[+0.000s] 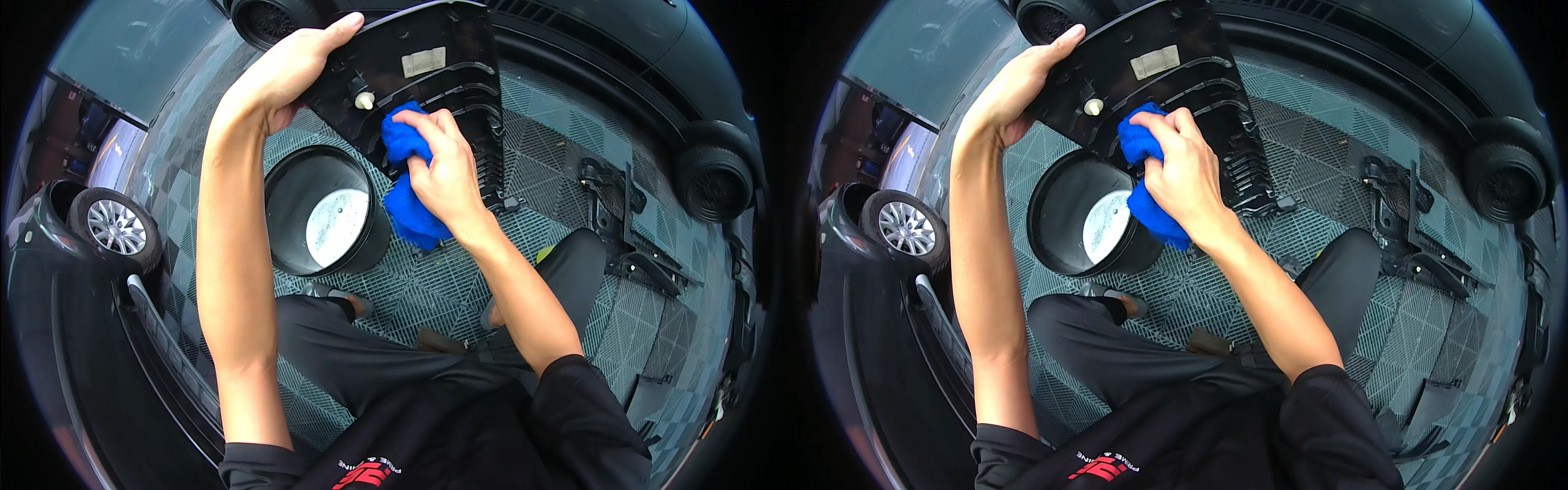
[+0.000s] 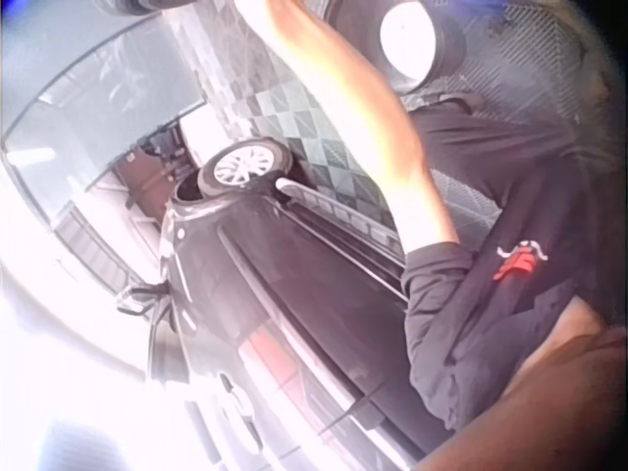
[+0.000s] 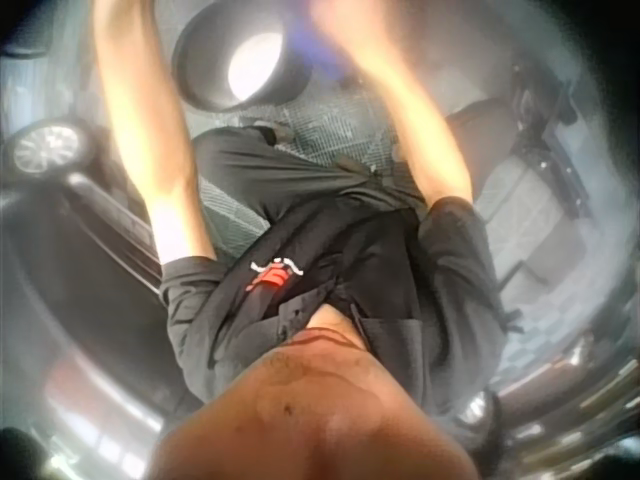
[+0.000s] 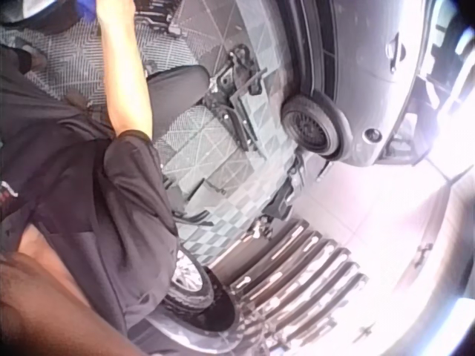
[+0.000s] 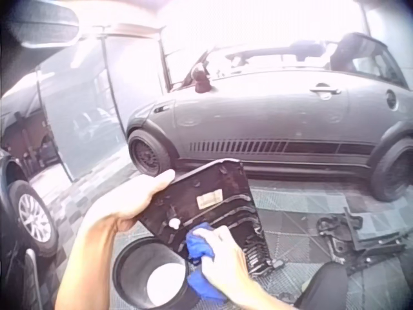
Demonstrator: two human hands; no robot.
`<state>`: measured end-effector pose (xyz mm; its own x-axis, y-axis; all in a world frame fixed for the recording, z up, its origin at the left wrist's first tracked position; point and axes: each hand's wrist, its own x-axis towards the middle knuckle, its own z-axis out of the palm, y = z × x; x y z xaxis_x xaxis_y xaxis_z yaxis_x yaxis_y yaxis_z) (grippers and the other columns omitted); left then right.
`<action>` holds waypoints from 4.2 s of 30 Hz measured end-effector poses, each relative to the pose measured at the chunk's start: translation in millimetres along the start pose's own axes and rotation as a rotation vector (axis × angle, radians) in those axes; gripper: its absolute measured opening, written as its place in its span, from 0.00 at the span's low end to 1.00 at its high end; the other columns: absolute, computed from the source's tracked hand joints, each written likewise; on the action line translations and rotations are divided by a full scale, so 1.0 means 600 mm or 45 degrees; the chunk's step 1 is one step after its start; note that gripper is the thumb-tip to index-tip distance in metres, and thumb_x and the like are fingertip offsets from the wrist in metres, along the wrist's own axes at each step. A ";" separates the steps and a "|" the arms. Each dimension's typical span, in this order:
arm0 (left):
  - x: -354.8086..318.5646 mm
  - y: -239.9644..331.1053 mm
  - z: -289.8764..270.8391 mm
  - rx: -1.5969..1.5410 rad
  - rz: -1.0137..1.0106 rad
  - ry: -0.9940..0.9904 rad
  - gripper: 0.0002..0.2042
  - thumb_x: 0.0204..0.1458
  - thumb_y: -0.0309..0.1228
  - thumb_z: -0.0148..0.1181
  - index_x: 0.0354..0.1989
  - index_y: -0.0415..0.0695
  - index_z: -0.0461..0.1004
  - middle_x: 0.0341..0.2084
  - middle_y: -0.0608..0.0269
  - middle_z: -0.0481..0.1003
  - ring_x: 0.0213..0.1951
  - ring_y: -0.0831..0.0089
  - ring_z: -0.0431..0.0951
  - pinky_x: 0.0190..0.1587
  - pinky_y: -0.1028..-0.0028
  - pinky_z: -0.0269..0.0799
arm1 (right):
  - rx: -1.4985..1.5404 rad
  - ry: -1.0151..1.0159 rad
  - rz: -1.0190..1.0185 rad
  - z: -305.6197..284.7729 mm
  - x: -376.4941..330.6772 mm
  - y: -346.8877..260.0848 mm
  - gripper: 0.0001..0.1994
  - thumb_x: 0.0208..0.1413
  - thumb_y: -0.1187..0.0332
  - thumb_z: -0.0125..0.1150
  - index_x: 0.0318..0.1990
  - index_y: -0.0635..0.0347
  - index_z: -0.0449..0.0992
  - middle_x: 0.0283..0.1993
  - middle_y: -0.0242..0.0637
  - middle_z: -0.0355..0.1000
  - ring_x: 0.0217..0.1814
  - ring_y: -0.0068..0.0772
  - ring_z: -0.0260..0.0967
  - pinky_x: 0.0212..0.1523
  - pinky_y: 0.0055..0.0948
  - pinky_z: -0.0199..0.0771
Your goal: The person wipes down several black plastic car trim pieces with a blue cloth, dipping the cloth into a bucket of water.
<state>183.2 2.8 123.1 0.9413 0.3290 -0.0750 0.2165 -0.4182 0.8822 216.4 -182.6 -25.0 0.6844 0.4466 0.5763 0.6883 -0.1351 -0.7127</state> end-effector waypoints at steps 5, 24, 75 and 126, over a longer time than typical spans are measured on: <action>-0.008 0.014 0.000 -0.022 -0.057 -0.055 0.25 0.64 0.49 0.50 0.50 0.37 0.77 0.40 0.59 0.81 0.39 0.76 0.82 0.45 0.76 0.78 | -0.349 0.156 -0.026 -0.030 0.005 0.017 0.26 0.42 0.82 0.56 0.51 0.45 0.80 0.40 0.41 0.65 0.42 0.46 0.71 0.39 0.42 0.78; -0.004 0.021 0.005 0.102 0.175 -0.091 0.23 0.65 0.47 0.50 0.62 0.47 0.72 0.55 0.61 0.75 0.53 0.75 0.73 0.54 0.74 0.67 | 0.170 0.658 -0.024 -0.027 0.086 -0.032 0.25 0.51 0.82 0.55 0.60 0.74 0.67 0.60 0.61 0.67 0.59 0.62 0.68 0.60 0.46 0.69; -0.015 0.010 0.008 0.257 0.235 -0.009 0.23 0.64 0.48 0.48 0.61 0.48 0.73 0.51 0.57 0.78 0.19 0.84 0.72 0.09 0.82 0.55 | -0.752 0.163 -0.280 -0.121 0.029 -0.030 0.28 0.43 0.83 0.55 0.57 0.71 0.70 0.59 0.46 0.71 0.52 0.47 0.69 0.49 0.39 0.75; -0.014 0.019 0.008 0.162 0.217 -0.043 0.25 0.64 0.46 0.53 0.63 0.42 0.69 0.55 0.61 0.76 0.52 0.76 0.77 0.54 0.78 0.72 | -0.256 0.327 -0.072 0.022 -0.019 0.006 0.33 0.40 0.87 0.51 0.62 0.68 0.67 0.66 0.52 0.60 0.58 0.57 0.63 0.60 0.44 0.66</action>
<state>178.9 -8.7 131.3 0.9748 0.2166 0.0527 0.0823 -0.5697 0.8178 208.0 -176.2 -39.2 0.6646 0.2240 0.7129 0.7430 -0.2996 -0.5985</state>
